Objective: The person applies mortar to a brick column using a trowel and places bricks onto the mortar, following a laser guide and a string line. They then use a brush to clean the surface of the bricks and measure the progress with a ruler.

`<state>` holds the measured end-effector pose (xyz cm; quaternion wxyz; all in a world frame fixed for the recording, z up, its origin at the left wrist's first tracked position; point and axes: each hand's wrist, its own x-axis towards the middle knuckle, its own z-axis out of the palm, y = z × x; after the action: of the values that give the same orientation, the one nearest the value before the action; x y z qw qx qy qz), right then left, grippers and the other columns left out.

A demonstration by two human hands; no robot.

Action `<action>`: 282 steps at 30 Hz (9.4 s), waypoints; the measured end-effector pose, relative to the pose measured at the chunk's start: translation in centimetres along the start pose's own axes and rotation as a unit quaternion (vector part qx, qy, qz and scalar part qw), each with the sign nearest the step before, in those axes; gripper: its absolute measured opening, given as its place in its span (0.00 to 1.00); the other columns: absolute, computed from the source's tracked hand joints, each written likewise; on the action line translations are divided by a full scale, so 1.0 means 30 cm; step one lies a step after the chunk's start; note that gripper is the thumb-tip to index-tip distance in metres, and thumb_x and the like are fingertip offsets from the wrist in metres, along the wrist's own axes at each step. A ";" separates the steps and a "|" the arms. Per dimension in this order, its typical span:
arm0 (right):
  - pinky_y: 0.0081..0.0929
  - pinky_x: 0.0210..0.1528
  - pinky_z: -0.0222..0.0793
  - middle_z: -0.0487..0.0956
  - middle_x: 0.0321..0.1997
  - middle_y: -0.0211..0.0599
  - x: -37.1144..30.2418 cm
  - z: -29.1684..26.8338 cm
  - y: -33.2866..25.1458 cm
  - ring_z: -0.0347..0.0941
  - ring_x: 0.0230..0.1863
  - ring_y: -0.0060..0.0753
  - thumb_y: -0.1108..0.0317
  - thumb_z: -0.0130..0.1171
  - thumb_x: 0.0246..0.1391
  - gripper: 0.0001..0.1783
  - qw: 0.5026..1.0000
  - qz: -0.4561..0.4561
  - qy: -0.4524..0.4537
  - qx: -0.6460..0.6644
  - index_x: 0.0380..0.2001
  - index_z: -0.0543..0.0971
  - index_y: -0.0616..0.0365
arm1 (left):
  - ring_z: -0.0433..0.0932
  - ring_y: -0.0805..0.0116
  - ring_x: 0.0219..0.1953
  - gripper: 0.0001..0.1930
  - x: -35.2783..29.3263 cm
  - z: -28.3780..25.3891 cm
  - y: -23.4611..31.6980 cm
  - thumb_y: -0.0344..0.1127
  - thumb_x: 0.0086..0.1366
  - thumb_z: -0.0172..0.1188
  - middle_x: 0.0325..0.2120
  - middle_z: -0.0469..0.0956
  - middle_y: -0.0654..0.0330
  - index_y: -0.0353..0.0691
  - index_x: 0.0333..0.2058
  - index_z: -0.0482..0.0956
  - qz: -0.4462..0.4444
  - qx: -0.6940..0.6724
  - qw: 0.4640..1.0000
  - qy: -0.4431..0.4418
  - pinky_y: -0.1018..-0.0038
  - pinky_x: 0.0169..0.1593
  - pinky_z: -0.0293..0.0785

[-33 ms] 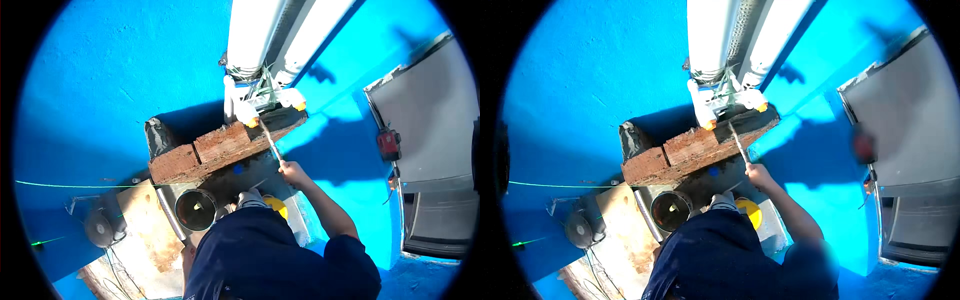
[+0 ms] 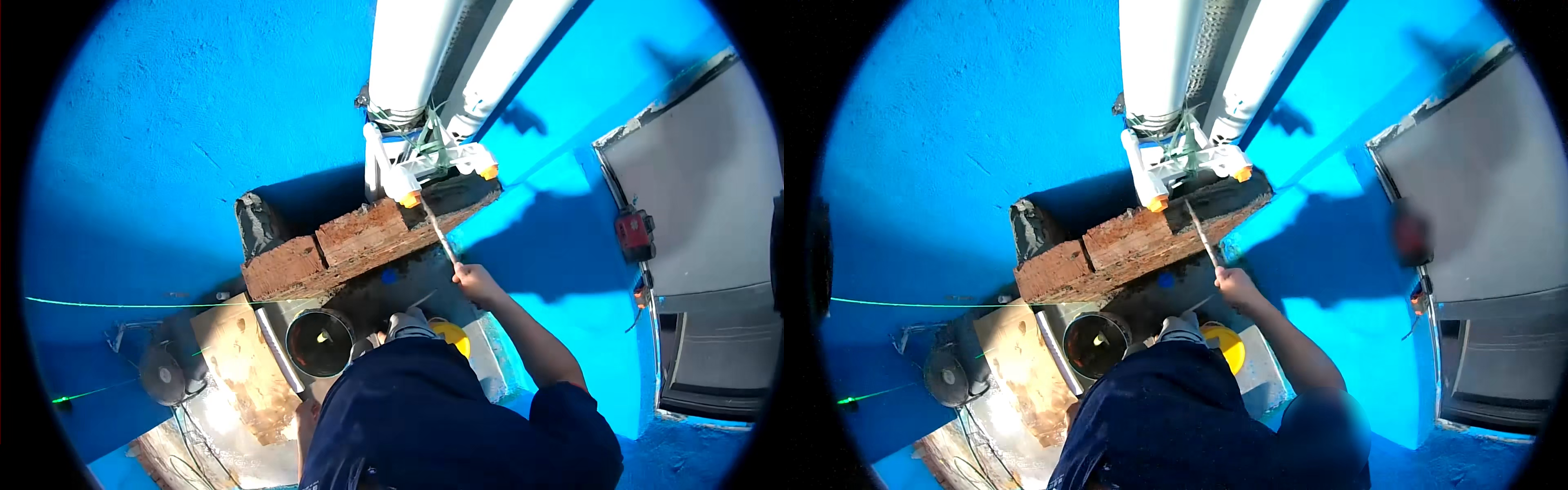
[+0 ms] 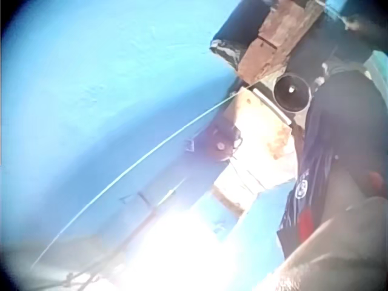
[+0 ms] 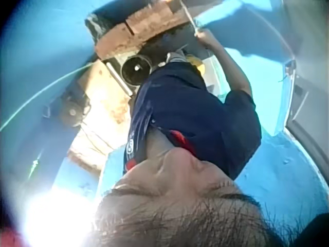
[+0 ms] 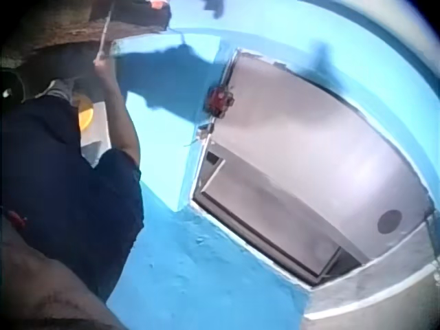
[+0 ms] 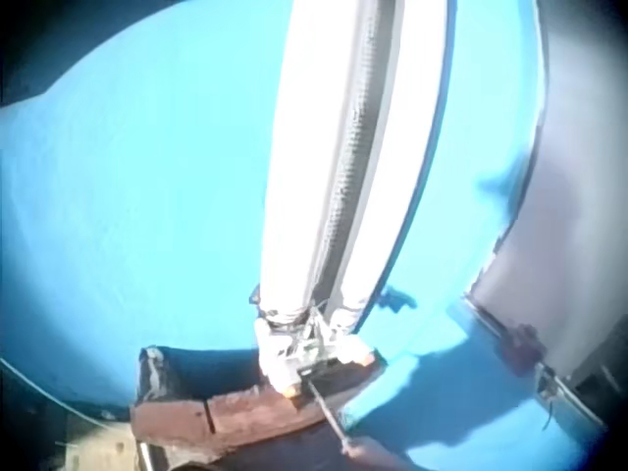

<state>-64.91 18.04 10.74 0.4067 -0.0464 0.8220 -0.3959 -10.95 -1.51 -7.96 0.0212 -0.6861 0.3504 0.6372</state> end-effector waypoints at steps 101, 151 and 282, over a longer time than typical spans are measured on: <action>0.39 0.43 0.69 0.80 0.34 0.49 -0.141 0.776 0.445 0.77 0.40 0.47 0.48 0.55 0.48 0.22 0.751 -0.119 -0.244 -0.603 0.34 0.80 0.58 | 0.70 0.55 0.52 0.46 -0.482 -0.467 -0.089 0.62 0.48 0.61 0.53 0.69 0.52 0.34 0.58 0.62 0.340 -0.533 0.774 0.020 0.61 0.56 0.67; 0.32 0.21 0.63 0.72 0.15 0.34 -0.509 0.403 1.086 0.69 0.17 0.30 0.56 0.61 0.49 0.18 0.927 0.267 0.223 0.141 0.24 0.76 0.62 | 0.60 0.50 0.56 0.57 -0.148 1.773 1.342 0.62 0.41 0.70 0.53 0.58 0.48 0.51 0.66 0.49 0.619 0.596 0.493 -0.138 0.56 0.59 0.57; 0.33 0.21 0.56 0.71 0.12 0.35 -0.087 0.387 0.408 0.65 0.18 0.30 0.46 0.60 0.53 0.31 0.920 -0.135 -0.106 -0.352 0.15 0.72 0.67 | 0.79 0.59 0.21 0.14 -0.211 -0.074 -0.807 0.38 0.58 0.51 0.19 0.79 0.53 0.38 0.21 0.80 0.050 0.340 0.939 0.026 0.61 0.26 0.74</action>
<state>-51.98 20.31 -0.18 0.3913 -0.3386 0.8466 -0.1244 3.62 18.54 -12.01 0.2123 -0.6357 0.5809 0.4619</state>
